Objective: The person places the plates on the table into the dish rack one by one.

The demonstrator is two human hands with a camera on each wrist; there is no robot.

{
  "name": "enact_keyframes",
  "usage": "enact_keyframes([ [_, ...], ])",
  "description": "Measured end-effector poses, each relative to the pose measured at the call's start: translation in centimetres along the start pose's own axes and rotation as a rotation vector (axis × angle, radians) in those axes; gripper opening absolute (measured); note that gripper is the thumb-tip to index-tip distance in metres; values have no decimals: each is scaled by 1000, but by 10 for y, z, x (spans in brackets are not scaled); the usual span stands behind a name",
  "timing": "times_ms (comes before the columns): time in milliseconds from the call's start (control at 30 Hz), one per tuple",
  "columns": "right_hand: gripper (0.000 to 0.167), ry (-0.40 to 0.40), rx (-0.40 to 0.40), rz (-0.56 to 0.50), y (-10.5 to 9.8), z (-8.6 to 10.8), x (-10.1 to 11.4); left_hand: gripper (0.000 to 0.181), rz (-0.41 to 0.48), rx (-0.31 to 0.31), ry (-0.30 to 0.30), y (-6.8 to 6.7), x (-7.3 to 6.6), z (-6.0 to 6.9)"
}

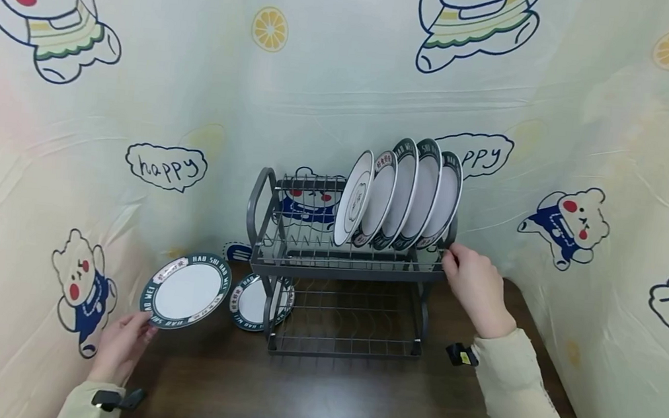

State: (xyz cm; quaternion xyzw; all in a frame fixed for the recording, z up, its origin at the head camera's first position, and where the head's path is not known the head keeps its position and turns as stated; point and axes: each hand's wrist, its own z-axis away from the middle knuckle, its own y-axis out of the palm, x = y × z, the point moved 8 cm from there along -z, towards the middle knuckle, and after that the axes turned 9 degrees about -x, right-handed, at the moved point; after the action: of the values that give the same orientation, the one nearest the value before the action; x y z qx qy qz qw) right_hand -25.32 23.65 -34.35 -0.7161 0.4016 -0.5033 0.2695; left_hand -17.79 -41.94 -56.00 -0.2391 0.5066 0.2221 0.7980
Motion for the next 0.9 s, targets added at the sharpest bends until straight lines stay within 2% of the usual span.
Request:
enact_keyframes([
  [233, 27, 2, -13, -7, -2, 1, 0, 20, 43, 40, -25, -4, -15, 17],
  [433, 28, 11, -12, -5, -1, 0, 1, 23, 96, 32, -38, -8, -30, 30],
  [667, 29, 9, -4, -12, 0, 0, 0, 21, 115, 116, 39, -8, -52, 50],
  [900, 30, 21, 15, -33, 1, 0, -2, 22, 131, 192, 79, -6, -68, 66],
])
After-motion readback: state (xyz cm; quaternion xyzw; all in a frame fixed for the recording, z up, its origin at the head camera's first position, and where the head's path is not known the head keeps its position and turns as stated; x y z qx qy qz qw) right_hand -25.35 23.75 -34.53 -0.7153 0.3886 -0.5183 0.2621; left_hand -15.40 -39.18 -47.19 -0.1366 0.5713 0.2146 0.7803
